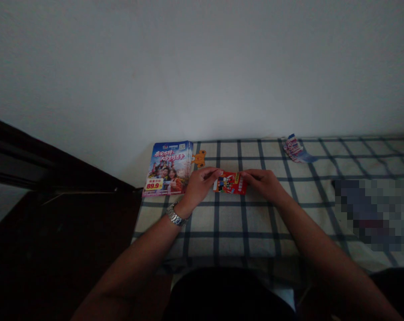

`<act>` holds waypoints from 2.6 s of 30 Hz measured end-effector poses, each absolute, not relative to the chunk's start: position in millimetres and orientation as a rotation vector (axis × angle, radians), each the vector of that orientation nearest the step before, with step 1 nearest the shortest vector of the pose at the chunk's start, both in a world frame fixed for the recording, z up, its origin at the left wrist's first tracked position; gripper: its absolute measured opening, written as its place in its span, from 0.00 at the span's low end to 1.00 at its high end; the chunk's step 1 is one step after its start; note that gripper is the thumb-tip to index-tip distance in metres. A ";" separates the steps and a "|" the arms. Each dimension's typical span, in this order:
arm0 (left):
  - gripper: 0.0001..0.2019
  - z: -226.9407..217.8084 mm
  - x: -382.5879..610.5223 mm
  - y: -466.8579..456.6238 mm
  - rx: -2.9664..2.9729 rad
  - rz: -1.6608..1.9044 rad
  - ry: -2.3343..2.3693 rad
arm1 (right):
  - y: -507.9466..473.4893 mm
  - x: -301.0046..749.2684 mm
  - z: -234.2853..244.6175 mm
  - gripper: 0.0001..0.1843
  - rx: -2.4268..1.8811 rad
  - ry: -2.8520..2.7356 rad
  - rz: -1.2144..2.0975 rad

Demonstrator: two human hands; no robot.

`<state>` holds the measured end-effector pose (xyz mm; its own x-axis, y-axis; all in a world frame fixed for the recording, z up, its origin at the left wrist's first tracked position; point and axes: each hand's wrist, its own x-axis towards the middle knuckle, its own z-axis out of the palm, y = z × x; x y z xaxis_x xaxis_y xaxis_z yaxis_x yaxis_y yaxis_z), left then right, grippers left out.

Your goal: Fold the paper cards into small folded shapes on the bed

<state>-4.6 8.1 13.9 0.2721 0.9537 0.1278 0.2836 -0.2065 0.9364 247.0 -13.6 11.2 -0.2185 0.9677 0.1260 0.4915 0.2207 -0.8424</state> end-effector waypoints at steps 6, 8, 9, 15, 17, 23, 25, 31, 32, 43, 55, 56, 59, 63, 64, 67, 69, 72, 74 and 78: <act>0.16 13.2 -5.4 10.2 1.713 0.951 1.152 | -13.3 246.6 9.4 0.23 -1.379 -1.802 0.916; 0.16 12.8 -5.5 11.3 1.748 0.940 1.154 | -12.9 246.2 9.1 0.22 -1.387 -1.808 0.909; 0.15 12.4 -5.6 11.7 1.763 0.941 1.155 | -12.7 246.0 8.9 0.22 -1.393 -1.811 0.895; 0.13 6.7 -6.5 12.5 1.768 0.990 1.134 | -12.8 243.5 6.6 0.17 -1.354 -1.827 0.772; 0.12 4.0 -6.9 12.5 1.798 0.975 1.135 | -12.5 243.2 5.5 0.16 -1.311 -1.866 0.694; 0.09 -0.3 -6.8 12.8 2.020 0.977 1.156 | -10.1 244.8 1.4 0.12 -1.355 -1.881 0.608; 0.09 1.0 -6.5 12.5 2.144 1.023 1.132 | -8.6 245.6 0.6 0.10 -1.358 -1.899 0.586; 0.11 7.7 -8.8 11.3 2.497 0.890 0.865 | -0.9 250.6 -2.4 0.08 -1.356 -2.011 0.370; 0.12 8.8 -9.6 11.1 2.529 0.844 0.812 | 0.4 251.7 -3.4 0.08 -1.347 -2.027 0.352; 0.18 2.0 -10.7 9.2 2.638 0.653 0.710 | 5.4 255.3 -13.7 0.09 -1.334 -2.131 0.294; 0.21 6.9 -6.1 -1.2 2.731 0.570 0.820 | -1.7 247.1 -9.5 0.16 -1.261 -2.353 0.097; 0.22 7.1 -5.2 -2.3 2.733 0.560 0.835 | -2.3 246.3 -9.2 0.16 -1.265 -2.365 0.090; 0.23 9.2 -3.5 -5.2 2.739 0.503 0.893 | -4.3 243.5 -6.8 0.15 -1.282 -2.376 0.077; 0.23 13.6 -2.4 -7.6 2.765 0.443 0.939 | -8.3 239.0 0.6 0.12 -1.316 -2.365 0.075; 0.24 14.1 -2.2 -7.9 2.767 0.439 0.947 | -9.5 237.8 2.6 0.12 -1.339 -2.362 0.069; 0.24 13.2 -0.8 -8.2 2.762 0.435 0.975 | -12.8 234.7 7.3 0.13 -1.398 -2.369 0.038; 0.24 11.1 0.7 -8.3 2.752 0.440 1.004 | -14.1 233.7 8.6 0.14 -1.424 -2.365 0.038; 0.24 8.4 3.4 -8.8 2.740 0.458 1.043 | -14.8 233.7 9.2 0.14 -1.438 -2.374 0.050; 0.24 7.8 5.5 -9.6 2.741 0.471 1.063 | -14.9 234.0 9.5 0.14 -1.439 -2.395 0.050; 0.25 9.2 9.6 -12.1 2.744 0.483 1.086 | -15.8 234.1 10.2 0.15 -1.441 -2.423 0.015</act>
<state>9.6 -12.1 9.2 0.6860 0.6869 0.2399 0.6383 -0.7264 0.2547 234.1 -15.8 10.2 -0.4393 0.8579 0.2667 0.8544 0.4907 -0.1710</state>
